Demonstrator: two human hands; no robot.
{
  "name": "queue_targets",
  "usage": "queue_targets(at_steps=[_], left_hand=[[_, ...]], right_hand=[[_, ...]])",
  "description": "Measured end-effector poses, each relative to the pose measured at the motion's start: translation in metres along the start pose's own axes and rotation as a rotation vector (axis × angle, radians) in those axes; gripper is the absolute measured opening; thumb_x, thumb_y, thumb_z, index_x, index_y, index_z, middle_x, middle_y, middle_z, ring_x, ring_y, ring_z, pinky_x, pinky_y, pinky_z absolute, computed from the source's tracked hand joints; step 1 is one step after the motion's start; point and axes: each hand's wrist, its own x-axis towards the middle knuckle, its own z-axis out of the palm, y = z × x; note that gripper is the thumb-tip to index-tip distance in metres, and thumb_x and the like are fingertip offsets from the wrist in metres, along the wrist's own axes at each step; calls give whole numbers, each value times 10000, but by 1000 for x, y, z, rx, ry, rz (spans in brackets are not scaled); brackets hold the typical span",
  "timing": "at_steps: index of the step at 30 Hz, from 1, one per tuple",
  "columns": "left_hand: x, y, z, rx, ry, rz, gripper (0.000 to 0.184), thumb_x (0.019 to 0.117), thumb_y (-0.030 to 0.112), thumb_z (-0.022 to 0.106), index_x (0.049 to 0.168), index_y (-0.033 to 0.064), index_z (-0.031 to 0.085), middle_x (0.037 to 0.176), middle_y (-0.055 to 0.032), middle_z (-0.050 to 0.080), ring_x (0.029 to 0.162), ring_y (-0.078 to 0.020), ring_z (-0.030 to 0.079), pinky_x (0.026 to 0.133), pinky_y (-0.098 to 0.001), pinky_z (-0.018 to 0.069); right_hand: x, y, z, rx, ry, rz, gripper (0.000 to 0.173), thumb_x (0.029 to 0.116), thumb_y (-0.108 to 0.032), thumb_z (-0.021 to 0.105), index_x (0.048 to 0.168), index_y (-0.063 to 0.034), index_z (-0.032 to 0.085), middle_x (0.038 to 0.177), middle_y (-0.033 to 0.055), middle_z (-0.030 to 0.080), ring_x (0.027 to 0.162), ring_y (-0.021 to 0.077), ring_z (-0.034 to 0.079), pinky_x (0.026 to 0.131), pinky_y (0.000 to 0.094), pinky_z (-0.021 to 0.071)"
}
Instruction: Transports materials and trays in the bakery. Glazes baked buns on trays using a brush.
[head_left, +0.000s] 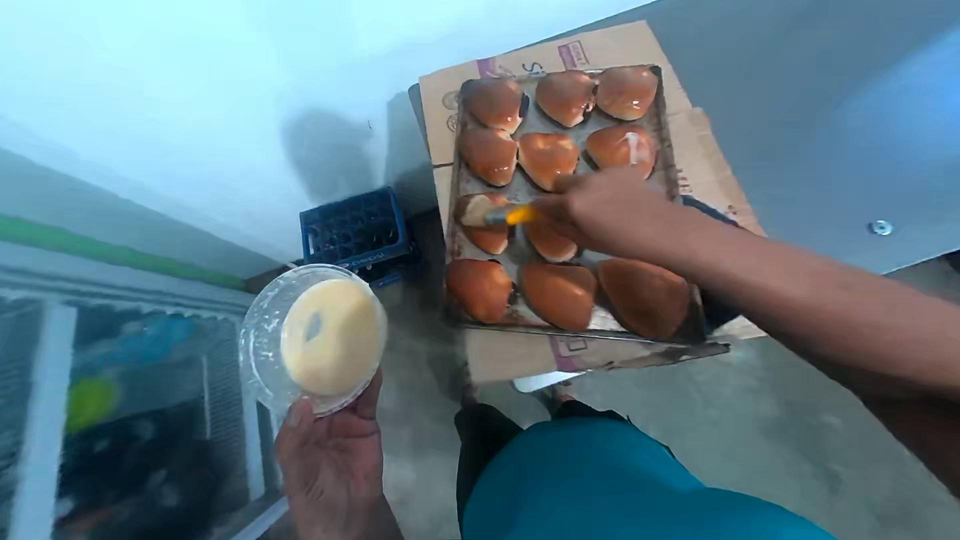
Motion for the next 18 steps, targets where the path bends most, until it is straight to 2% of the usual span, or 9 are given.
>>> queue_targets(at_steps=[1,4,5,8,10,12,15,16,18], left_hand=[[15,8,-7,11,-27,-2,377,833,277,812,1100,61,657,1031,-131,748,947,-265,751,860,-418,632],[55,29,-29,37,-50,-23,415,799,288,844,1101,69,662,1026,-121,750,938,-255,751,855,-414,634],[67,34,-33,43,-58,-38,407,806,280,837,1100,66,653,1020,-124,749,935,-254,752,850,-410,634],[99,39,-38,49,-117,-112,370,827,275,817,1096,73,661,1025,-117,751,948,-246,750,856,-401,631],[114,35,-34,38,-163,-156,352,852,274,792,1101,70,648,1029,-120,746,943,-253,750,854,-403,633],[123,31,-28,-1,-186,-191,346,857,270,789,1098,62,654,1016,-134,747,919,-264,753,829,-408,638],[133,24,-21,-52,-244,-246,323,839,260,806,1069,63,693,1021,-142,751,935,-268,754,835,-413,639],[134,20,-18,-49,-257,-254,312,842,267,803,1065,75,698,1026,-136,753,941,-263,754,837,-409,638],[132,16,-12,-65,-275,-263,313,855,266,791,1081,71,697,1046,-145,748,959,-274,751,850,-424,635]], right_hand=[[-7,-5,-5,-32,-43,2,198,975,-116,663,1154,-77,737,931,197,682,774,421,685,617,615,538],[-33,-17,-41,-85,-76,51,86,902,-140,755,983,-151,783,823,93,689,675,334,681,527,567,526],[-31,-25,-48,-99,-59,86,91,917,-149,742,996,-148,787,817,94,684,668,337,679,518,567,519],[7,-47,-31,-128,38,203,155,987,-118,656,1097,-59,748,857,206,661,728,439,670,554,608,499],[24,-52,-3,-156,88,175,167,962,-14,629,1104,-2,716,878,238,651,756,458,673,558,594,520],[12,-60,-1,-192,31,132,172,893,58,673,1047,-11,707,871,214,655,739,430,676,537,550,522],[-10,-65,-48,-172,-167,160,124,885,-86,745,994,-134,777,753,94,632,627,328,656,466,515,498],[-4,-64,-64,-137,-246,198,57,929,-171,733,966,-156,774,742,73,646,638,308,659,503,523,498],[31,-57,-76,-29,-346,258,157,985,-242,683,896,-126,742,701,80,643,666,308,653,577,554,489]])
